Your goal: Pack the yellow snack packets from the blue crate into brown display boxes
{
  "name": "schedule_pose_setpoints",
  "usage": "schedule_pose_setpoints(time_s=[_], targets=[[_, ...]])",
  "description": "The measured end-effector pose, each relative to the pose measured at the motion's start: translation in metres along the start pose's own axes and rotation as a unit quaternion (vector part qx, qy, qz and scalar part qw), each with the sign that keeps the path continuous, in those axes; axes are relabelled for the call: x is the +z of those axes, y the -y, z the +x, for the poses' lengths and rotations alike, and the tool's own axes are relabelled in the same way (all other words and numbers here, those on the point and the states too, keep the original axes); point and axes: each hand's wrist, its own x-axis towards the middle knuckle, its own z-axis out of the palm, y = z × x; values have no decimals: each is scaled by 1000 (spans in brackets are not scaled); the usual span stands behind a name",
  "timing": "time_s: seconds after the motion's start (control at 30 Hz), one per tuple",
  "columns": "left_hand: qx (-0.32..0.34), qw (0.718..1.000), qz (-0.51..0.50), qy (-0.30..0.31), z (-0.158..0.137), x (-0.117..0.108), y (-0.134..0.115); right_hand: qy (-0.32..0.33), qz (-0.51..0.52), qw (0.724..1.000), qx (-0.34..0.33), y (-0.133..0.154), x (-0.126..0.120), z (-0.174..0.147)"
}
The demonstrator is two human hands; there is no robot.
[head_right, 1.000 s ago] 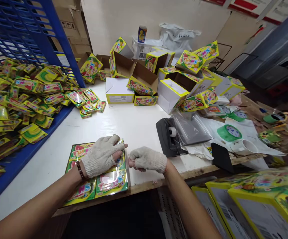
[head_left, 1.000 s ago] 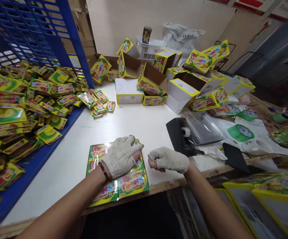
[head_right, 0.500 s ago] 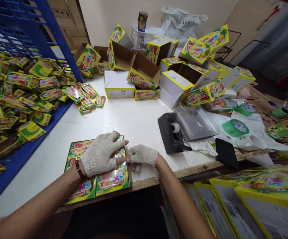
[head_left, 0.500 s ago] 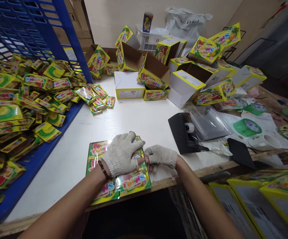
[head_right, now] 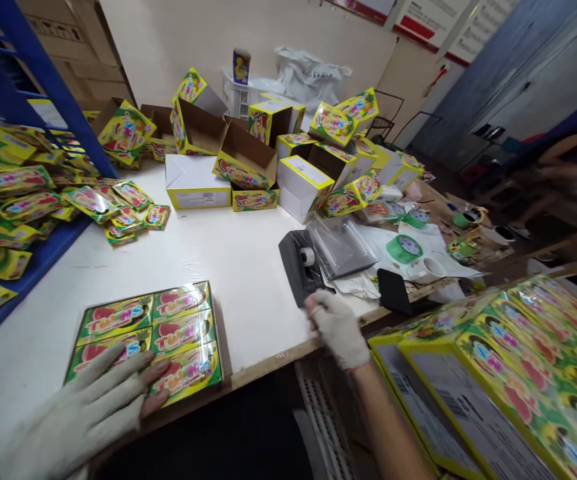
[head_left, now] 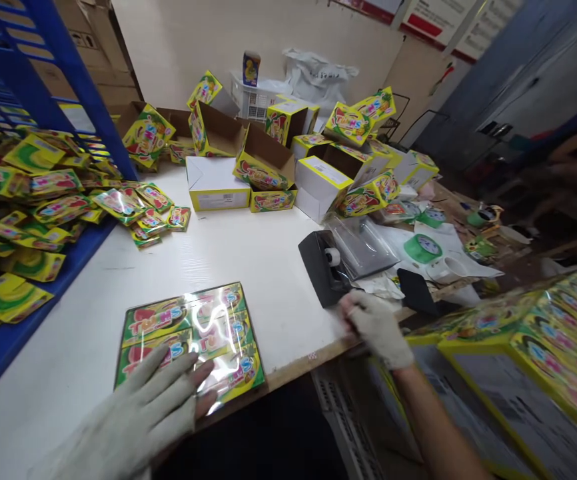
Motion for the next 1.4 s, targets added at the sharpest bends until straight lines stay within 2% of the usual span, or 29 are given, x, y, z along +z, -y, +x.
schedule_pose_setpoints(time_s=[0.03, 0.1, 0.17, 0.27, 0.33, 0.47, 0.6, 0.7, 0.83, 0.97, 1.07, 1.13, 1.2, 1.3, 1.4], targets=[[22, 1000, 11, -9, -7, 2, 4, -80, -36, 996, -19, -6, -17, 6], [53, 998, 19, -30, -9, 7, 10, -144, -86, 985, -33, -18, -39, 22], [27, 998, 19, -61, 4, 10, 10, -116, -101, 988, -32, -28, -46, 40], [-27, 997, 25, -72, 37, 15, 5, -63, -86, 993, -41, -33, -40, 59], [-49, 997, 23, -60, 58, 17, 3, -82, -74, 993, -52, -32, -34, 62], [-80, 995, 10, -52, 79, 19, 1, -142, -61, 986, -68, -25, -33, 45], [-84, 995, 5, -52, 80, 19, 1, -145, -34, 988, -50, -26, -40, 10], [-69, 995, 5, -76, 76, 20, 3, -110, 6, 994, 12, -35, -36, -9], [-26, 990, 5, -140, 66, 29, 12, -64, 85, 992, 65, -52, -16, -9], [0, 983, 6, -185, 56, 40, 19, -73, 79, 989, 102, -64, -8, 2], [1, 980, -17, -196, 53, 42, 19, -53, 71, 990, 111, -63, -9, -2], [-3, 980, -41, -197, 51, 41, 17, -21, 79, 992, 94, -56, -4, -11], [-26, 977, -59, -203, 50, 39, 14, 32, 112, 991, 66, -43, 11, -25], [-57, 974, -83, -203, 46, 36, 9, 127, 198, 971, 37, -14, 49, -47], [-57, 972, -112, -197, 43, 33, 4, 192, 249, 949, 27, 18, 91, -61]])
